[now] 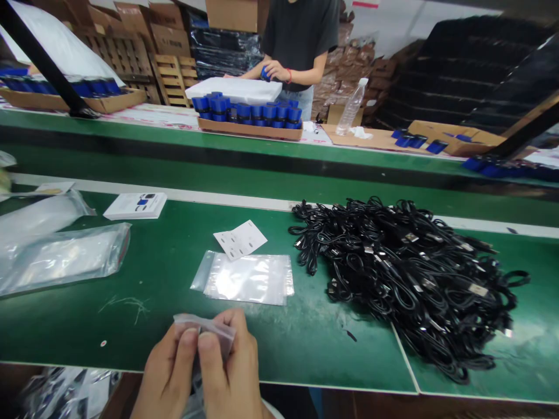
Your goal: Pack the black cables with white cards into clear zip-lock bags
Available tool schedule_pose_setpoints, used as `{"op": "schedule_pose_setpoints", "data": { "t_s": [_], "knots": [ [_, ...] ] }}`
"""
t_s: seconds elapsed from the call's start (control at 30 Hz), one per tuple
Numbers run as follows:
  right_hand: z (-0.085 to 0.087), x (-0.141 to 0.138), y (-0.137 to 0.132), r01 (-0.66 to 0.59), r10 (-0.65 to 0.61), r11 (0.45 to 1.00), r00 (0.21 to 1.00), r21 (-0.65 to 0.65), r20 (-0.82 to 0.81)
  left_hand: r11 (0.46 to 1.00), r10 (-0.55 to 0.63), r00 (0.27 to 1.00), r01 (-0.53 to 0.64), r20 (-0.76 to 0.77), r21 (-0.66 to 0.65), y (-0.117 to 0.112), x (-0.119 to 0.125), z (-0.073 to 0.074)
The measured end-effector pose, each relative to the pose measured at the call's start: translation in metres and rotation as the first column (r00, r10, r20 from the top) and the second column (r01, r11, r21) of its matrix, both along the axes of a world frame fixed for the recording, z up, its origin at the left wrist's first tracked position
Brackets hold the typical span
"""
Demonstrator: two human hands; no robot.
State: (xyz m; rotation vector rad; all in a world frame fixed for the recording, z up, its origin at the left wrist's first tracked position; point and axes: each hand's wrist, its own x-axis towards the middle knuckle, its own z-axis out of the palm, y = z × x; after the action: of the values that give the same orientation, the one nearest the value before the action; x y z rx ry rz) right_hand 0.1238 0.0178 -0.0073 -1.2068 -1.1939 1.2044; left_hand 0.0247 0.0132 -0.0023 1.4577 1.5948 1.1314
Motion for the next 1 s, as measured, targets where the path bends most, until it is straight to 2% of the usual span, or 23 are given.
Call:
{"op": "schedule_pose_setpoints", "data": {
  "t_s": [0.1,0.17,0.27,0.37,0.5,0.6,0.7,0.83,1.0],
  "knots": [
    [-0.007,0.0,-0.007,-0.04,0.017,0.99,0.984,0.132,0.176,0.991,0.011,1.0,-0.011,-0.002,0.131,-0.005,0.001,-0.008],
    [-0.011,0.002,-0.01,-0.056,-0.02,0.971,0.95,0.232,0.312,0.981,0.058,0.998,-0.057,-0.003,0.187,-0.008,0.003,-0.01],
    [-0.014,0.003,-0.013,-0.071,-0.099,0.932,0.894,0.356,0.437,0.966,0.064,0.997,-0.05,-0.044,0.255,-0.01,0.002,-0.01],
    [-0.008,0.006,-0.012,-0.063,-0.095,0.925,0.917,0.375,0.387,0.965,0.031,0.998,-0.017,-0.049,0.262,-0.007,-0.004,-0.006],
    [0.008,0.015,0.0,-0.076,0.012,0.951,0.978,0.3,0.209,0.967,-0.138,0.99,0.142,-0.031,0.21,0.003,-0.018,0.004],
    [0.017,0.022,0.008,-0.076,0.033,0.966,0.984,0.246,0.176,0.967,-0.188,0.982,0.189,-0.024,0.172,0.008,-0.023,0.011],
    [0.021,0.025,0.01,-0.075,0.047,0.979,0.987,0.188,0.151,0.977,-0.192,0.98,0.185,0.053,0.105,0.008,-0.022,0.019],
    [0.022,0.024,0.007,-0.081,0.056,0.979,0.989,0.187,0.134,0.985,-0.163,0.974,0.17,0.156,-0.028,0.006,-0.019,0.026],
    [0.018,0.02,0.005,-0.054,0.029,0.978,0.991,0.203,0.127,0.987,-0.151,0.982,0.156,0.11,-0.041,0.005,-0.021,0.027]
  ]
}}
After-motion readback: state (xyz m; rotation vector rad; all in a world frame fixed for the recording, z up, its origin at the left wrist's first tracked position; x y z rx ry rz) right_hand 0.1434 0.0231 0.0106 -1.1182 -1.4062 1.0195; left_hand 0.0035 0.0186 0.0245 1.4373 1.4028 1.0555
